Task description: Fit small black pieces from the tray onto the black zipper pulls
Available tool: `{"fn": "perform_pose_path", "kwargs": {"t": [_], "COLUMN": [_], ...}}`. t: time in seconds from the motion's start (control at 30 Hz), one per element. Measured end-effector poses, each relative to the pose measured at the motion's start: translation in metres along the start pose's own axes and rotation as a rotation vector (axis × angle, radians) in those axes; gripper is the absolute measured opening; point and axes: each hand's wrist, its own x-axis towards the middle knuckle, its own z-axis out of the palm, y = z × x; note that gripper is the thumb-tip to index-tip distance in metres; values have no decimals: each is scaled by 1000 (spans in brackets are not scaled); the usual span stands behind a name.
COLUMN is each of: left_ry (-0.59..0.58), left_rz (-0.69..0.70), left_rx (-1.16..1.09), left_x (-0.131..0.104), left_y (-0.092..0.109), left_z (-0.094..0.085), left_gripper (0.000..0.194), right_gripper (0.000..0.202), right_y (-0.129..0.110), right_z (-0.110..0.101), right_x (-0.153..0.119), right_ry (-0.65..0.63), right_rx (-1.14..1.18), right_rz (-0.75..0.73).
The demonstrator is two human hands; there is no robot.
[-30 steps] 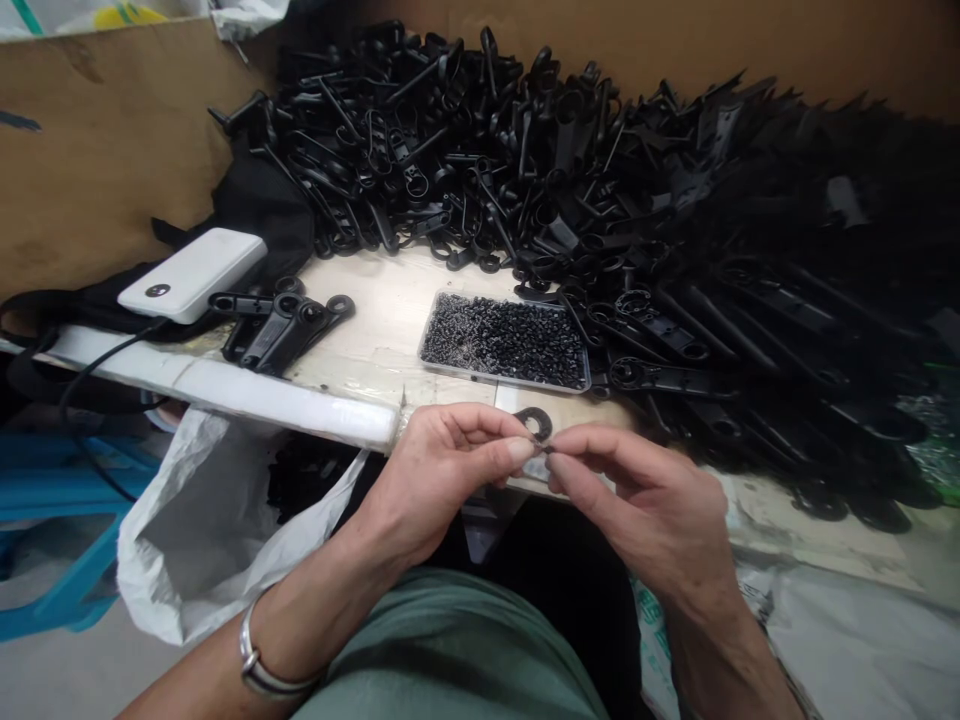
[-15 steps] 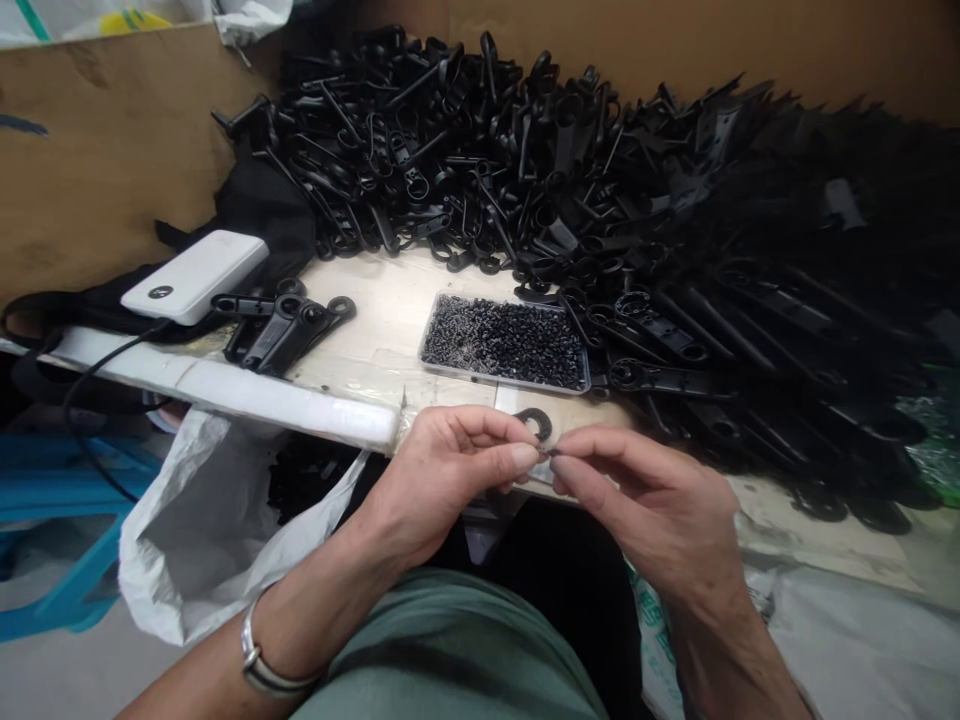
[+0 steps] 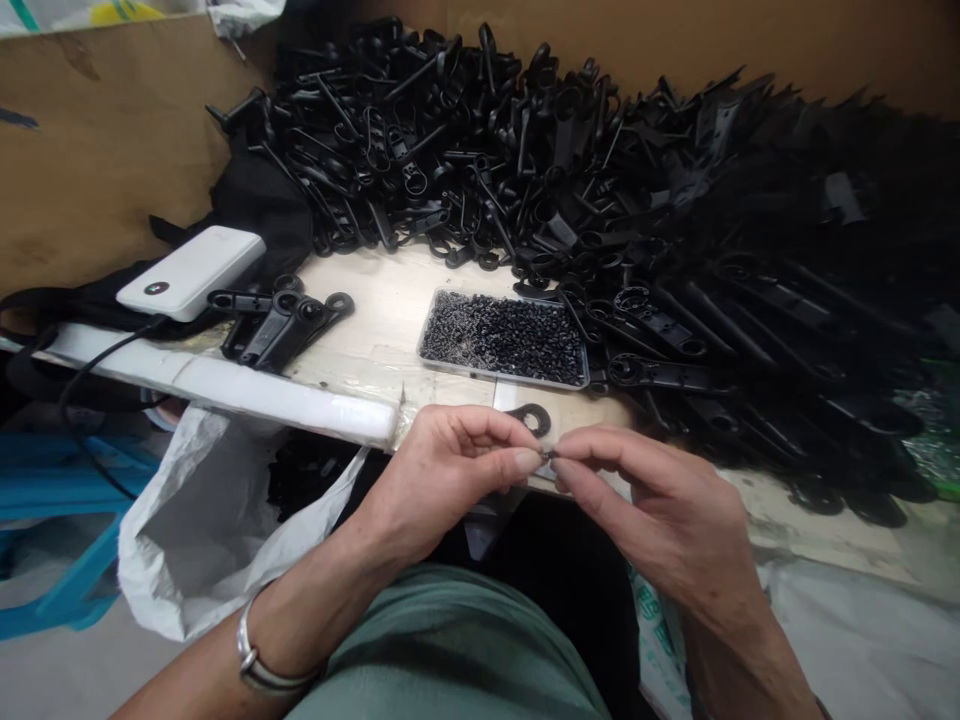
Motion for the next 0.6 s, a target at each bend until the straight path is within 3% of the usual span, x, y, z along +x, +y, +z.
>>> {"fn": "perform_pose_path", "kwargs": {"t": [0.27, 0.6], "left_ry": [30, -54], "left_rz": [11, -56], "left_rx": [-33, -138], "left_x": [-1, -2], "left_y": [-1, 1], "left_z": [-1, -2], "left_gripper": [9, 12], "right_gripper": [12, 12], "right_y": [0, -7], "right_z": [1, -1], "right_x": [-4, -4], "right_ry": [1, 21], "right_rx": [-31, -25], "right_rz": [-46, 0]}}
